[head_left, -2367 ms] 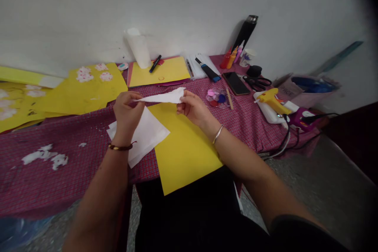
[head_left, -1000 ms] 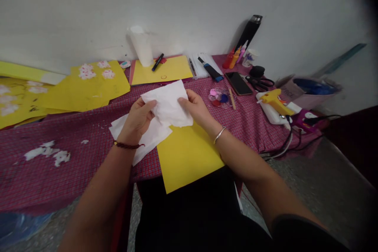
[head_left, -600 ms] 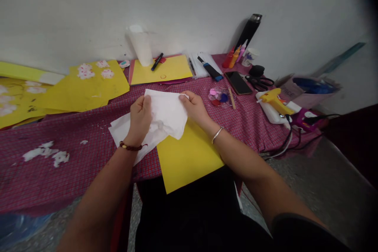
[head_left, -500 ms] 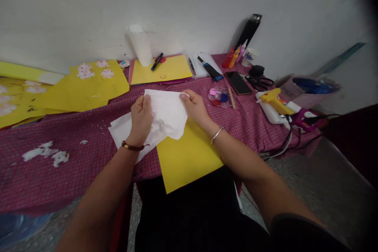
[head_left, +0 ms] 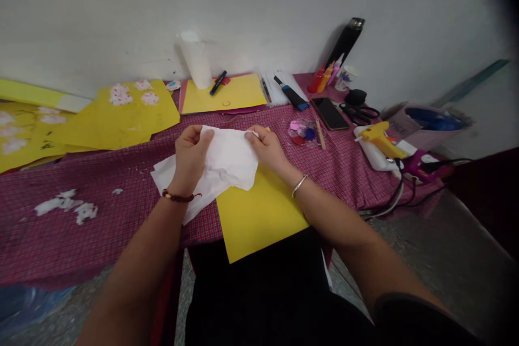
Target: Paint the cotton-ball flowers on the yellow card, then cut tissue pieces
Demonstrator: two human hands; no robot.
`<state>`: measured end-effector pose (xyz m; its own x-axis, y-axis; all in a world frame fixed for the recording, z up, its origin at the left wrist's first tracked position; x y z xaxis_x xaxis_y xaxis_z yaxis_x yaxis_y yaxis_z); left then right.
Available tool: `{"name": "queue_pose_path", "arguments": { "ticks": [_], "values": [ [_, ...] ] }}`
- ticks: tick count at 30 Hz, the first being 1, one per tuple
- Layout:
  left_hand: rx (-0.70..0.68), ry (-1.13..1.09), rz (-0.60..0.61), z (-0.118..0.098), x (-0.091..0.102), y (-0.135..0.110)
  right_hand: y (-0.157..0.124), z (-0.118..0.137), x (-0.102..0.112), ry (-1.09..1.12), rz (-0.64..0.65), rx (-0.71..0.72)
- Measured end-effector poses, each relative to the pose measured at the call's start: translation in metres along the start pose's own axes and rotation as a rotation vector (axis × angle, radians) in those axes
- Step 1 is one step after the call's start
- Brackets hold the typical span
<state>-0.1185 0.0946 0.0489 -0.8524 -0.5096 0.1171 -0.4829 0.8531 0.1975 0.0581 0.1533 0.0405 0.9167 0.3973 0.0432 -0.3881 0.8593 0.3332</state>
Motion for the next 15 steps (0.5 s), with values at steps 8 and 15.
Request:
{"name": "queue_pose_path", "arguments": {
  "ticks": [8,15],
  "values": [
    [-0.15,0.194,-0.084,0.0035,0.005,0.0004,0.0003,-0.0021,-0.0002,0.041,-0.029,-0.011],
    [-0.11,0.119,-0.121,0.005,0.0045,0.0028,0.0006,-0.0026,0.0016,0.197,-0.072,-0.106]
  ]
}}
Point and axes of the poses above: each hand's wrist, its own y-axis towards the middle knuckle, its own x-axis out of the back of the hand, z = x × y, the point moved 2 cm from there along y, towards the middle knuckle, and after that the axes turned 13 degrees about y, right-handed, at the moved point
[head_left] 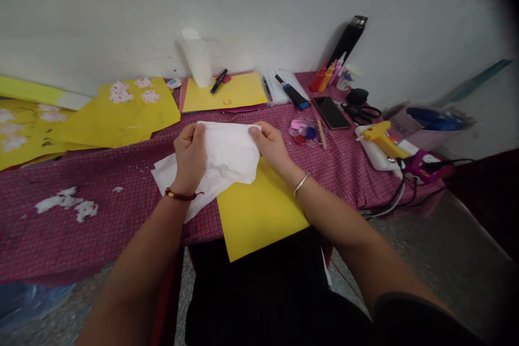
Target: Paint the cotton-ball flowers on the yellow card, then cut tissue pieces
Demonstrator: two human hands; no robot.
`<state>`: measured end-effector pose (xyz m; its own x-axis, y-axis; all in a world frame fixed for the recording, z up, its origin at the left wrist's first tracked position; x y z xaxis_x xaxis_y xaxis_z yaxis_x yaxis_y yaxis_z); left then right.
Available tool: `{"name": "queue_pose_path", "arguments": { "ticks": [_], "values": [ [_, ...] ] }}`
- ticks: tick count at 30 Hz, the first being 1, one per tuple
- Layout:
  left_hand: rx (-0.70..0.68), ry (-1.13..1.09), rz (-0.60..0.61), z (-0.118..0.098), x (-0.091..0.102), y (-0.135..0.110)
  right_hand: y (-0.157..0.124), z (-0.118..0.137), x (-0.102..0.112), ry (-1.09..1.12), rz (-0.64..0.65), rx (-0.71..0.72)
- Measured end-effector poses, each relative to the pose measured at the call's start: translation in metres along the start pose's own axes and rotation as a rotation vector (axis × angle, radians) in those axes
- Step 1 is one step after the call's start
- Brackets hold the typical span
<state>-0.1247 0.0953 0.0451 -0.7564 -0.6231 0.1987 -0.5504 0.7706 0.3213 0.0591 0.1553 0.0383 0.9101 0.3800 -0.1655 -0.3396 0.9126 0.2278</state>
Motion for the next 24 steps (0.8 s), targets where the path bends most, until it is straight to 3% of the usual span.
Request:
{"name": "queue_pose_path", "arguments": {
  "ticks": [7,10,13,15,17,21,24],
  "values": [
    [0.219,-0.187,-0.068,-0.001,-0.001,0.001,-0.006,-0.006,-0.012,0.154,0.176,-0.123],
    [0.252,-0.331,-0.029,0.001,-0.007,0.002,-0.005,-0.014,-0.013,0.061,0.075,-0.082],
    [0.225,-0.417,0.165,0.0,-0.015,0.0,0.0,-0.021,-0.007,-0.009,-0.033,-0.014],
    [0.214,-0.356,0.262,-0.001,-0.018,-0.004,0.004,-0.024,-0.001,-0.009,-0.072,0.024],
    [0.184,-0.219,0.277,-0.001,-0.018,-0.011,0.007,-0.026,0.003,-0.001,-0.091,0.048],
    [0.025,0.102,0.16,-0.002,-0.015,-0.019,0.007,-0.026,0.003,-0.005,-0.09,0.043],
    [-0.042,0.15,0.083,-0.002,-0.014,-0.018,0.005,-0.023,0.0,0.004,-0.079,0.031]
  ]
}}
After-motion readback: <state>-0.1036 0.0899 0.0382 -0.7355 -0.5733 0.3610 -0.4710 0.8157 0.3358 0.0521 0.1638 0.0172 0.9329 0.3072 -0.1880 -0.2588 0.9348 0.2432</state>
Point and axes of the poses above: each hand's wrist, its own y-axis towards the middle knuckle, its own x-axis out of the back of the hand, z = x × y, the point moved 2 cm from there along y, towards the middle knuckle, and after that the axes turned 13 degrees about y, right-handed, at the moved point
